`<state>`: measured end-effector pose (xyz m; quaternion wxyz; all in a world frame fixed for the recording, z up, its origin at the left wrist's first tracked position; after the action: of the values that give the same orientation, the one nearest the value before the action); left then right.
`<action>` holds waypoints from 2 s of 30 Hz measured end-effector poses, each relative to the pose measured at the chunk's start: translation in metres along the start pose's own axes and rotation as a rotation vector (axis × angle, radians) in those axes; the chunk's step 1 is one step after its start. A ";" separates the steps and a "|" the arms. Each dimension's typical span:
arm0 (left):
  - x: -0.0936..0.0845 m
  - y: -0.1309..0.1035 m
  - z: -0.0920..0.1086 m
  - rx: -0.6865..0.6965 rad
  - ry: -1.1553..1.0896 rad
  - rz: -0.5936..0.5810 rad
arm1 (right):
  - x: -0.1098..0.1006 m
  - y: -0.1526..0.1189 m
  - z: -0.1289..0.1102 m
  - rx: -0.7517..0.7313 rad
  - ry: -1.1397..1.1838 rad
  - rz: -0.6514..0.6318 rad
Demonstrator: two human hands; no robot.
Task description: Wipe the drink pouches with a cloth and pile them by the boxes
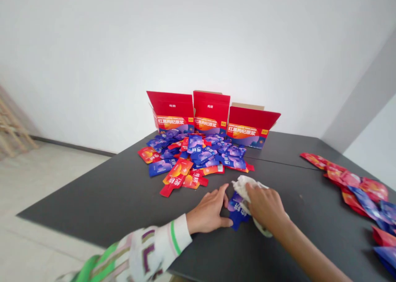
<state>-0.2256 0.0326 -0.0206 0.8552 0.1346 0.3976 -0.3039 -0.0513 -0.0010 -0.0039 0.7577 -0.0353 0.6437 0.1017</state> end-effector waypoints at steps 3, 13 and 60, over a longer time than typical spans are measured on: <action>0.000 0.000 0.001 -0.021 0.004 -0.004 | 0.001 -0.003 -0.001 -0.060 0.002 0.011; -0.002 -0.001 0.002 -0.019 0.022 -0.012 | -0.003 -0.008 -0.003 -0.108 0.080 -0.026; -0.040 -0.002 -0.011 0.126 -0.039 0.358 | 0.009 0.011 0.028 -0.101 0.347 -0.143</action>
<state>-0.2539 0.0532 0.0028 0.8930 0.2507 0.3309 -0.1736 -0.0254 0.0163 -0.0074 0.6379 -0.1360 0.7546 0.0719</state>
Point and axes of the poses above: each hand's wrist, its own y-axis towards the middle knuckle, its own x-axis out of the palm, z = x × y, the point moved 1 cm from there along y, towards the middle knuckle, and after that the axes turned 1 degree about -x, right-handed, at the moved point
